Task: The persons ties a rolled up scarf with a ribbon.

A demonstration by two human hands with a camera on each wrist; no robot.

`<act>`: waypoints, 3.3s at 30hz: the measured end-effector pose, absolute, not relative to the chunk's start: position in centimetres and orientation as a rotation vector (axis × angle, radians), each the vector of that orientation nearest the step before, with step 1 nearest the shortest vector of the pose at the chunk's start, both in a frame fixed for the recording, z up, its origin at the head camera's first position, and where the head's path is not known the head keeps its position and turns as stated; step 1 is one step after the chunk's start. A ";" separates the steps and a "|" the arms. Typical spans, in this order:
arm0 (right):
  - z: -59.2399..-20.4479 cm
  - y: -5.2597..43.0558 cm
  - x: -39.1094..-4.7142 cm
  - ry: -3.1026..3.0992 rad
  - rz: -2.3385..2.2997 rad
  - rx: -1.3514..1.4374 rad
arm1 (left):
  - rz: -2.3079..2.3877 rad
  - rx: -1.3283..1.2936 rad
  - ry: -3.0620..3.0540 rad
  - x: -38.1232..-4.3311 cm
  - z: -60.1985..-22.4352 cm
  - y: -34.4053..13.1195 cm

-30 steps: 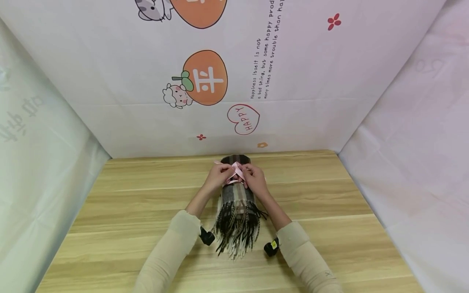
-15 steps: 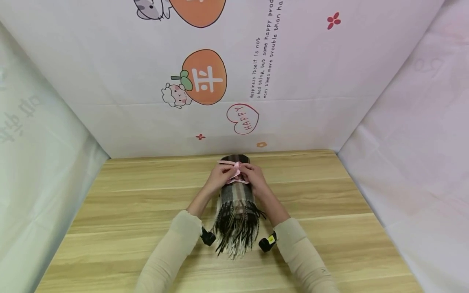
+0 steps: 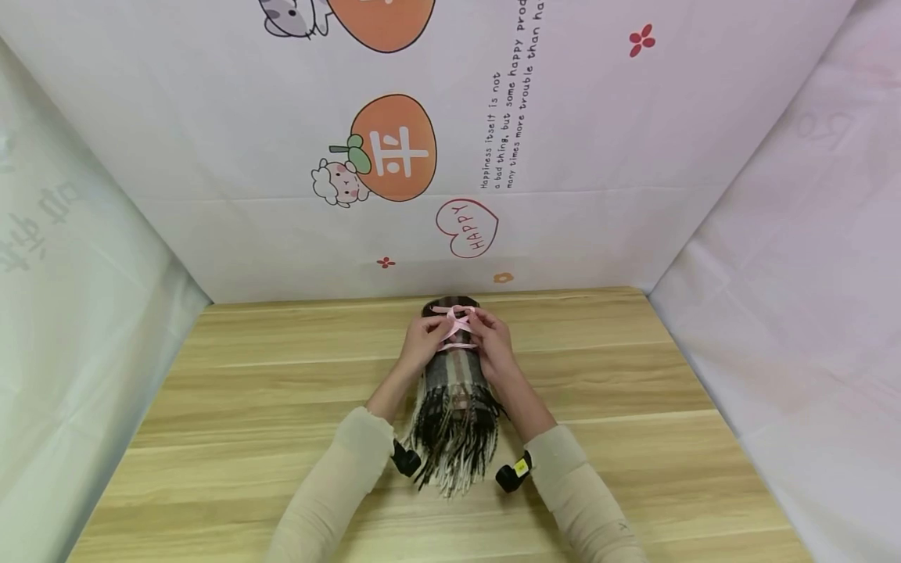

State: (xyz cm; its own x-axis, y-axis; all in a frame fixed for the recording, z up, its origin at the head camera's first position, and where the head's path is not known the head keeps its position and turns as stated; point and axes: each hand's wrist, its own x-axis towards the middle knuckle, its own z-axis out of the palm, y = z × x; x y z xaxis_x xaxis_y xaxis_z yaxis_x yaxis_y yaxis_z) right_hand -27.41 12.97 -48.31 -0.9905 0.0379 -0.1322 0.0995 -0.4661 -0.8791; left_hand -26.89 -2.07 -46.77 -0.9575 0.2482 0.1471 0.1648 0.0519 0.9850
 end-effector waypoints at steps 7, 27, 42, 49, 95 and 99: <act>-48.4 13.6 -26.5 1.380 -2.773 -0.003 | 2.077 0.390 2.216 -26.7 -46.7 -2.1; -49.1 14.8 -25.8 1.439 -2.576 -0.685 | 2.136 0.181 2.119 -28.2 -49.0 -2.0; -47.6 14.2 -25.1 2.393 -2.042 -0.544 | 2.204 0.055 2.056 -28.5 -49.3 -1.9; -48.2 14.6 -25.5 2.361 -2.090 -0.554 | 2.186 0.037 2.037 -28.4 -49.4 -1.9; -48.8 12.1 -27.5 1.651 -2.847 0.125 | 2.398 0.060 1.824 -28.7 -49.5 -1.5; -48.5 12.0 -27.5 1.547 -2.854 0.208 | 2.355 0.127 1.795 -28.8 -49.4 -1.6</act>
State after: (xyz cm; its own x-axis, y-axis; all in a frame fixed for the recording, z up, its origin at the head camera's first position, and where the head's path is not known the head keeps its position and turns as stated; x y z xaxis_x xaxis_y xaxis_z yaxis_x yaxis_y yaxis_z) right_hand -27.53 12.01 -48.53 -0.9857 0.1579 -0.0591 -0.0367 -0.5430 -0.8389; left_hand -28.76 -1.56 -49.36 -0.9806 0.1922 -0.0394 -0.0889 -0.2561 0.9626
